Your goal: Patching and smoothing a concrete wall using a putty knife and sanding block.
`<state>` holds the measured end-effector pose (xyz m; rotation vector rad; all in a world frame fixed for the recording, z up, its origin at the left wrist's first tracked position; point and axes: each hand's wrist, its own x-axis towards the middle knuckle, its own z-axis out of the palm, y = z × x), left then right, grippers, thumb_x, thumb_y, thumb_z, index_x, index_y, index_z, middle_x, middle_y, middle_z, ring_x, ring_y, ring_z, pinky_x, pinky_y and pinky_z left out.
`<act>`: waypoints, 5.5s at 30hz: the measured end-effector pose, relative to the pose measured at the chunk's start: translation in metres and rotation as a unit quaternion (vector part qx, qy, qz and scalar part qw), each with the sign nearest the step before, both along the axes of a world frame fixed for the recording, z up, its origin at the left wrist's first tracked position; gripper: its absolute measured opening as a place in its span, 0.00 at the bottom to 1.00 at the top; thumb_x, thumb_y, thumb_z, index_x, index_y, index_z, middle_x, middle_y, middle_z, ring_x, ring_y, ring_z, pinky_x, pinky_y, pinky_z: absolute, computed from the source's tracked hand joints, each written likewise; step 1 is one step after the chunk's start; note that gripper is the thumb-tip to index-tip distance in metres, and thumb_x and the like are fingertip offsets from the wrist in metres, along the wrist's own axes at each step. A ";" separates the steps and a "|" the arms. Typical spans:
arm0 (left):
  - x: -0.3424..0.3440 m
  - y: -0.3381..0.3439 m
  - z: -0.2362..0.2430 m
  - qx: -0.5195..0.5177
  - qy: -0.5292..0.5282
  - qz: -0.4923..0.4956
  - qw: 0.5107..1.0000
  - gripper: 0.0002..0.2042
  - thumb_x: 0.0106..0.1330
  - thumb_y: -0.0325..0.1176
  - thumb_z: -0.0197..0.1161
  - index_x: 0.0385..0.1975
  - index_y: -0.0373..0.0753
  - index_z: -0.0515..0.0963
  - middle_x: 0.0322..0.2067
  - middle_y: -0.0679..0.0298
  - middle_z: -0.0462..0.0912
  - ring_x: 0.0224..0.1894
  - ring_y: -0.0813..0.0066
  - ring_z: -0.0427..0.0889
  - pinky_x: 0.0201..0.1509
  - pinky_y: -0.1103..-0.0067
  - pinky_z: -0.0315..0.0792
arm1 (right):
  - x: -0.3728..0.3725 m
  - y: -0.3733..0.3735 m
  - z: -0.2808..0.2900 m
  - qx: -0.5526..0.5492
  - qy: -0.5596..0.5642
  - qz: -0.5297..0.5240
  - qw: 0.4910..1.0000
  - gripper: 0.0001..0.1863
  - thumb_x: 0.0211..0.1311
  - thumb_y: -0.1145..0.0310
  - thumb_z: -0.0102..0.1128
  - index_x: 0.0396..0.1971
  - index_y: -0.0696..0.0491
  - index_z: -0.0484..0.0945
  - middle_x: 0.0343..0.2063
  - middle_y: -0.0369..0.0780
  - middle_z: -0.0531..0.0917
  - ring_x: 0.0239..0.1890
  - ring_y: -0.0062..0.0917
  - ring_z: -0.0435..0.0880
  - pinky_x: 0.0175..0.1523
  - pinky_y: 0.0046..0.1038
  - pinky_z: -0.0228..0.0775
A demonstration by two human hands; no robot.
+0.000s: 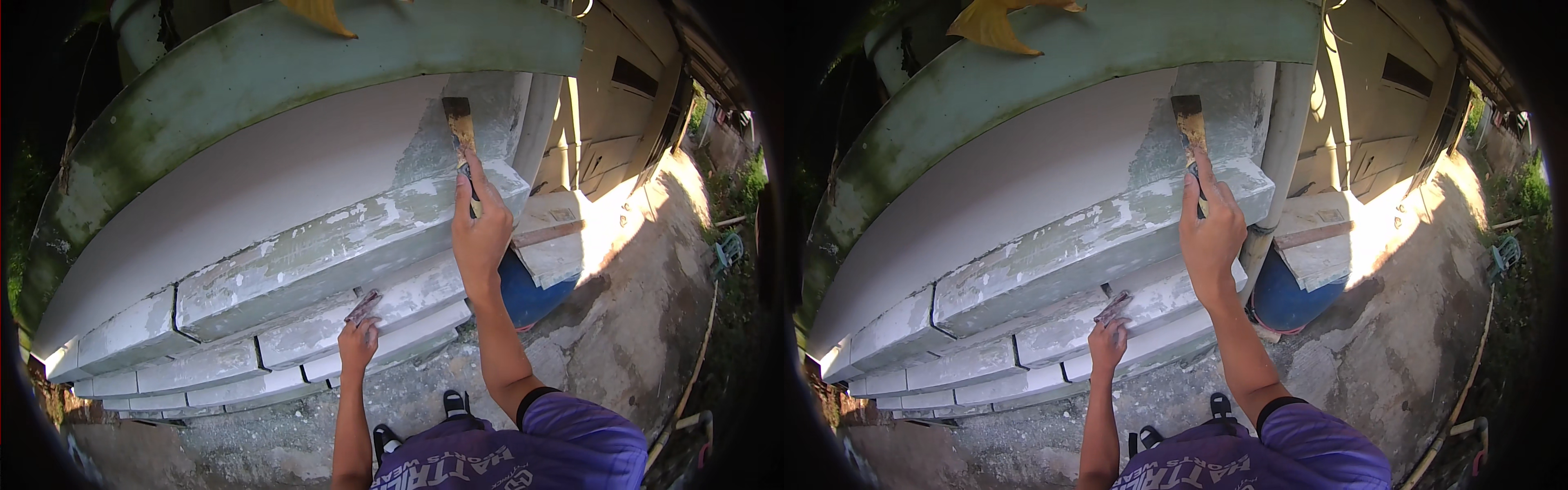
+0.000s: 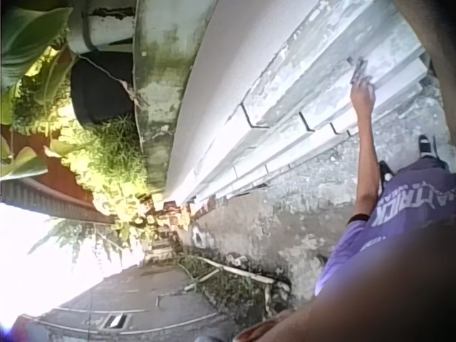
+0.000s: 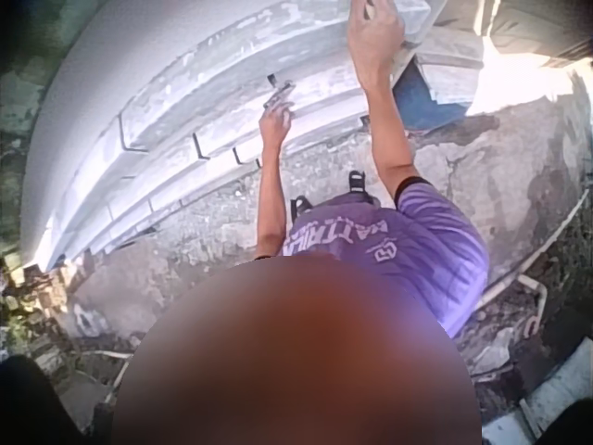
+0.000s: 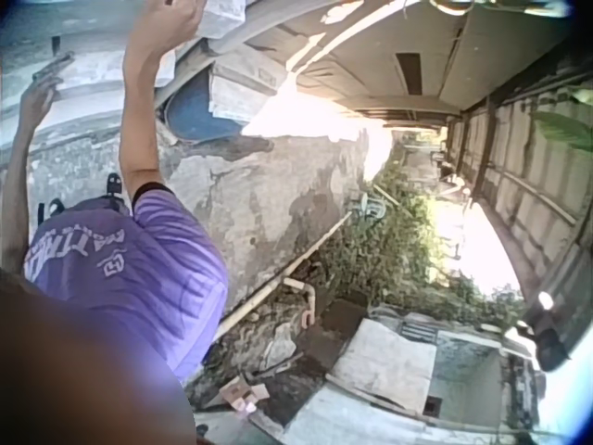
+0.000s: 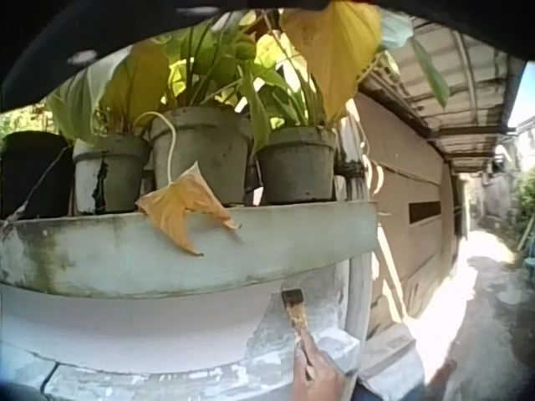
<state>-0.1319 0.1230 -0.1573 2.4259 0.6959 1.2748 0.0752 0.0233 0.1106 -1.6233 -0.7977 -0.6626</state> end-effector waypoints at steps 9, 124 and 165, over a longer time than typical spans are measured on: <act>-0.003 0.000 0.001 -0.011 0.017 0.010 1.000 0.11 0.55 0.26 0.65 0.37 0.48 0.85 0.25 0.56 0.78 0.28 0.54 0.80 0.32 0.65 0.74 | 0.004 0.001 -0.003 0.002 -0.022 -0.004 1.000 0.21 0.71 0.65 0.58 0.63 0.42 0.77 0.27 0.44 0.83 0.30 0.38 0.85 0.37 0.37 0.74; 0.108 -0.184 0.017 -0.040 0.140 0.083 0.986 0.08 0.57 0.37 0.72 0.29 0.40 0.84 0.72 0.43 0.59 0.74 0.47 0.57 0.70 0.58 0.59 | 0.139 -0.228 -0.172 -0.030 0.132 0.135 0.982 0.28 0.57 0.81 0.63 0.61 0.65 0.71 0.45 0.45 0.77 0.44 0.31 0.80 0.50 0.30 0.73; -0.149 -0.098 -0.048 -0.098 0.085 0.190 0.973 0.14 0.61 0.30 0.71 0.47 0.40 0.82 0.66 0.34 0.62 0.69 0.36 0.61 0.70 0.58 0.58 | -0.083 -0.108 -0.086 0.097 0.351 0.292 0.884 0.27 0.63 0.82 0.60 0.61 0.58 0.62 0.38 0.35 0.77 0.33 0.08 0.71 0.38 0.12 0.62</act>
